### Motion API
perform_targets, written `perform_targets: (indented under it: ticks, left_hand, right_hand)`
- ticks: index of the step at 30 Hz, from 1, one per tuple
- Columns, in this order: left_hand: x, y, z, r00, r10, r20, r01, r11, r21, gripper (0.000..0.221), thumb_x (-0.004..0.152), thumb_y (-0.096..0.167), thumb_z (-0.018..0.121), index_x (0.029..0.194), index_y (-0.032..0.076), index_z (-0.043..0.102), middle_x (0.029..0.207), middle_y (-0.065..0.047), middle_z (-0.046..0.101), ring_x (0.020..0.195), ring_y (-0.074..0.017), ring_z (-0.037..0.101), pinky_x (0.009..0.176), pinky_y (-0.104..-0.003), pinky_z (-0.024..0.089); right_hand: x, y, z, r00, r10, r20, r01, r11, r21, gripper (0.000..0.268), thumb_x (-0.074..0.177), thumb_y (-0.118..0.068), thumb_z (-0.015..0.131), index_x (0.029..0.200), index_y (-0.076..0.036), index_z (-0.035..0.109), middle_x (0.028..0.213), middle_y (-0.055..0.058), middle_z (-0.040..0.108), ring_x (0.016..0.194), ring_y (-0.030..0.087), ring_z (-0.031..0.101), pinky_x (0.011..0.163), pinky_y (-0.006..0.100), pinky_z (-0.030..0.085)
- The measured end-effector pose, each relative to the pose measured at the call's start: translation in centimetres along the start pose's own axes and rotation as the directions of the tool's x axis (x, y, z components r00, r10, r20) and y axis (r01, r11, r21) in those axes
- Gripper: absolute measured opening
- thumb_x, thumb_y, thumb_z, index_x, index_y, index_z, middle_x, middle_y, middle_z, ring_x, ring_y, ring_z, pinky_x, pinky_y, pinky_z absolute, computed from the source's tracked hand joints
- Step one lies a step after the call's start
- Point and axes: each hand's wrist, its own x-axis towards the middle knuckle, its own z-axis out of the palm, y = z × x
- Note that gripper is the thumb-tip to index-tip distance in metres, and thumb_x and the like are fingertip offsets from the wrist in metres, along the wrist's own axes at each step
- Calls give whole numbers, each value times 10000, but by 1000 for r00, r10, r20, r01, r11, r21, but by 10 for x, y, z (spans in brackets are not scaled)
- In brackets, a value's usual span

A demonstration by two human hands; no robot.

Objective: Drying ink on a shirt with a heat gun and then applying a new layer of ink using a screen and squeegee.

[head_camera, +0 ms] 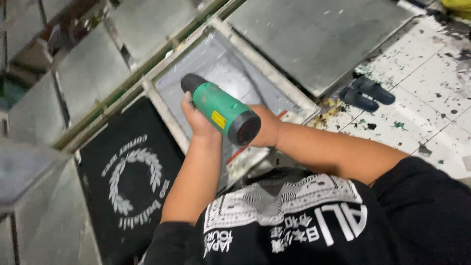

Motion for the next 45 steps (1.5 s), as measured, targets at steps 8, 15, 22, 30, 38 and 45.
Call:
perform_targets:
  ticks: [8,15,22,30,38,45]
  left_hand:
    - [46,-64,50,958,-38,285,-24,978,209,457,800,558,481,947,153,631,986,-64,640,936,-193,617,900,-328,470]
    - [39,-186,172,961,-12,-277,197,732,652,694,841,512,438,1303,-4,413,1342,-215,386,1259,-357,388,1004,-521,372]
    - [104,-312,163,979,-71,-191,198,107,974,714,934,520,209,1357,-48,297,1391,-279,316,1322,-378,277,1133,-452,170]
    - [200,-379,124,958,97,-271,271,17,962,800,806,663,435,1331,63,365,1295,-199,475,1248,-314,424,1079,-403,309]
    - [207,-364,143,998,-58,-38,37,-13,999,739,835,557,391,1345,24,358,1387,-215,361,1309,-314,311,1101,-380,220]
    - [121,-242,91,969,-48,244,-248,-141,958,357,869,373,495,1145,167,589,1260,-57,529,1207,-201,453,1038,-344,292]
  right_hand:
    - [-9,91,-79,866,-423,-265,227,807,-544,187,761,-273,578,911,-163,557,713,5,549,704,233,575,618,344,462]
    - [-36,277,-127,842,-509,-178,227,634,-740,205,723,-162,507,917,-175,570,655,26,540,657,237,531,565,397,400]
    - [-73,428,-125,933,-351,-78,187,658,-729,198,688,-205,545,877,-163,586,703,45,559,696,244,518,597,402,395]
    - [-51,474,-148,963,-269,-7,179,661,-729,173,715,-126,531,881,-164,554,563,-12,379,504,160,334,489,313,292]
    - [31,432,-220,733,570,371,-260,739,-622,400,802,-290,495,1185,-190,439,1160,115,545,1077,331,500,845,515,338]
    - [45,412,-255,620,596,510,-365,795,-485,765,668,-189,596,1383,-229,327,1410,143,337,1258,366,366,1023,438,312]
